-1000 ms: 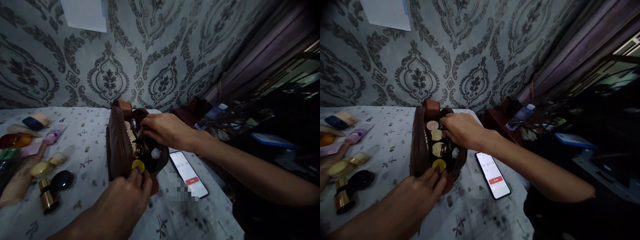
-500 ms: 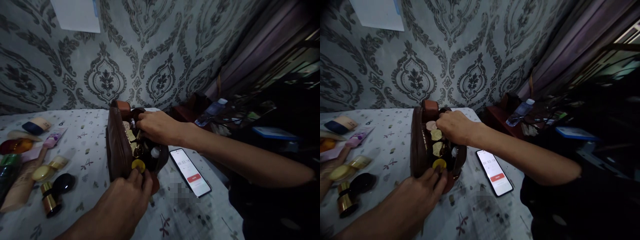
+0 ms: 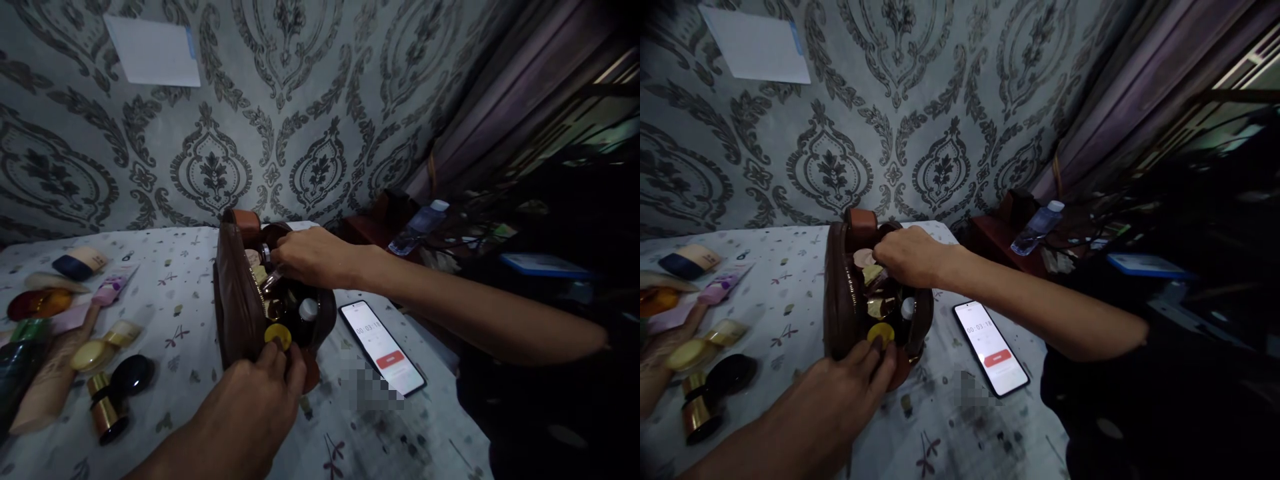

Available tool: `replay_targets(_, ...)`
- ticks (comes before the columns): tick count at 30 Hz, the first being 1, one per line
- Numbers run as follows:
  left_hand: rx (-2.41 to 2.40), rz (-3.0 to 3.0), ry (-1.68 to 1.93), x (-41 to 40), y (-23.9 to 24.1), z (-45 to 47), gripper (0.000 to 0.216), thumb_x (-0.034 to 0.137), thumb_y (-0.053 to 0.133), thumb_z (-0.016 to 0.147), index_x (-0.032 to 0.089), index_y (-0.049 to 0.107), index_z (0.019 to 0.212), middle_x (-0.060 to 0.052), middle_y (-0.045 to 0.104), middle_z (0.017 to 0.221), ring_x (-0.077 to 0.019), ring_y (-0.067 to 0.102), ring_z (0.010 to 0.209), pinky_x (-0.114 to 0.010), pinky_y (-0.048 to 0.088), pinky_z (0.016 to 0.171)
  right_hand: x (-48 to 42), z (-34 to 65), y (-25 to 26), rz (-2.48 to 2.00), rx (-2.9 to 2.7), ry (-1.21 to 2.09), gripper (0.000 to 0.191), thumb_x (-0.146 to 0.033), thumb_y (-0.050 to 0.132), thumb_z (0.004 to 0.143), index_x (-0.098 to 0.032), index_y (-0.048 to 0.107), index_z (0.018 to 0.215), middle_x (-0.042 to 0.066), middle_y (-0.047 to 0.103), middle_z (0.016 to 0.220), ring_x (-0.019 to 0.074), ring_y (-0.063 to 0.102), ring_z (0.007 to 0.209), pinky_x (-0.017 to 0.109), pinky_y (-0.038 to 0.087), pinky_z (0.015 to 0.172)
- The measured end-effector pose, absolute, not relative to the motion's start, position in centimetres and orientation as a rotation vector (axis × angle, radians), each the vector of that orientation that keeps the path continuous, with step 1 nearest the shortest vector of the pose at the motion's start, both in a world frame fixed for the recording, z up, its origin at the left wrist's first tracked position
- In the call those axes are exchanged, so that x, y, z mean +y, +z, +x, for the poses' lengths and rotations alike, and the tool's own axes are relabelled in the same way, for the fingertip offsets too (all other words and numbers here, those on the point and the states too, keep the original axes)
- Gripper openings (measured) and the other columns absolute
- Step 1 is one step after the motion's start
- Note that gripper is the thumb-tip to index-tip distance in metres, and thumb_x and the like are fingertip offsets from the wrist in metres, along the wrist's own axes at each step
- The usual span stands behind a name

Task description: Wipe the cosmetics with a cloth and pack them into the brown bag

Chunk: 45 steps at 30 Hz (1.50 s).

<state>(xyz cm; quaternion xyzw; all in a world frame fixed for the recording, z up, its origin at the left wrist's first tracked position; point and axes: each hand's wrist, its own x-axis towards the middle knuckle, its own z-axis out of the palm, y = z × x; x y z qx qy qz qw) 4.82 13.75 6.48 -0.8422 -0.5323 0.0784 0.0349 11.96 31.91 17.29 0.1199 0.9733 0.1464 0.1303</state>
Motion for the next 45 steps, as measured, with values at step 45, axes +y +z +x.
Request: replay_targets(45,-1.604,-2.404,0.217,13.6,7.1,5.4,0.050,0.004,0.043,0.090,0.009,0.052,0.139,-0.017,0.071,0.119,-0.0261,0.068,0.100,-0.024,0.057,0.051,37.3,6.9,14.9,0.259,2.986,0.777,0.022,-0.012,0.052,0.092,-0.011,0.072,0.099,0.017,0.069,0.109,0.0276,0.060,0.108,0.036,0.042,0.082)
